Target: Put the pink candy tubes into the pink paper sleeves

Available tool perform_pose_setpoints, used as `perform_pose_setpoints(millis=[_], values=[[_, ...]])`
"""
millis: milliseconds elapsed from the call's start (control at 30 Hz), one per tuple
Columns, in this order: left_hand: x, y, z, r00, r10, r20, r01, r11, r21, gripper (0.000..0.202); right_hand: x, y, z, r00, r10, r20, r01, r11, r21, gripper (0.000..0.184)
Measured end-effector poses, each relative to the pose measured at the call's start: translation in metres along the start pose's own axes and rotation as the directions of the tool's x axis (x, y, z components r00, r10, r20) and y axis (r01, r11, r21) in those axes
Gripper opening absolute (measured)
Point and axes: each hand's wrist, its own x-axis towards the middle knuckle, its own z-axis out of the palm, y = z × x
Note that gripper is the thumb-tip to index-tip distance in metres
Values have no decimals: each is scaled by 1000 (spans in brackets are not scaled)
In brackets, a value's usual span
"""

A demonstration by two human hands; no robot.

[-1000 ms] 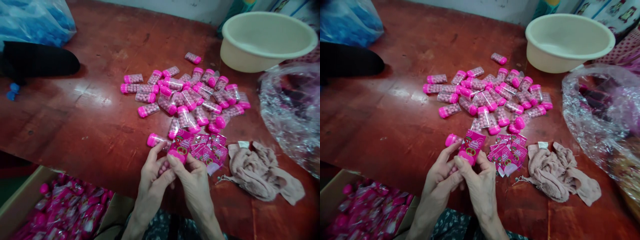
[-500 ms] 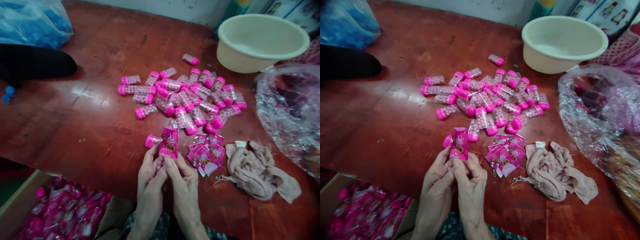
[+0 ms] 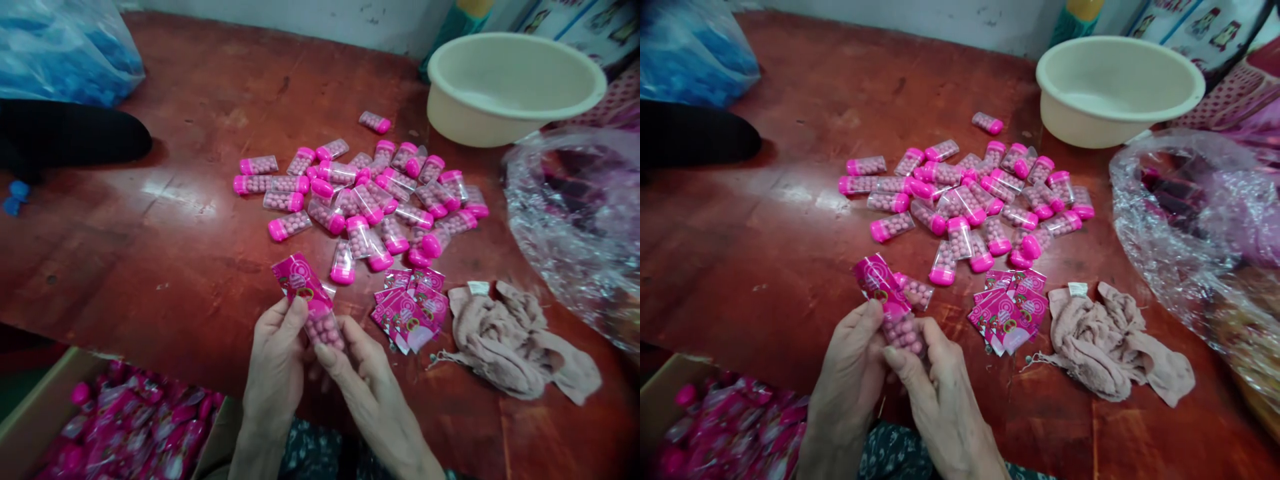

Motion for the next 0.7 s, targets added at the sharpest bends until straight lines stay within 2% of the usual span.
perform_pose_setpoints(millis=[133,267,467,633,700], values=[[2,0,1,999,17,28,-16,999,-48,20,-6,14,7,990,-81,-112,70,993,-99,36],[0,-2,2,999,-45,30,48,994,-93,17,-14,25,11,965,-170,-197,114,957,-268,49],[-12,-9,4,993,-103,57,104,995,-15,15,-23,22,19,940,-154,-304,80,967,-244,46],[-11,-4,-3,989,-90,113,96,994,-48,21,-15,14,9,990,-90,-108,62,970,-235,42],[-8,-1,-5,992,-66,110,75,994,-74,24,-11,12,6,993,-88,-79,67,969,-237,38]])
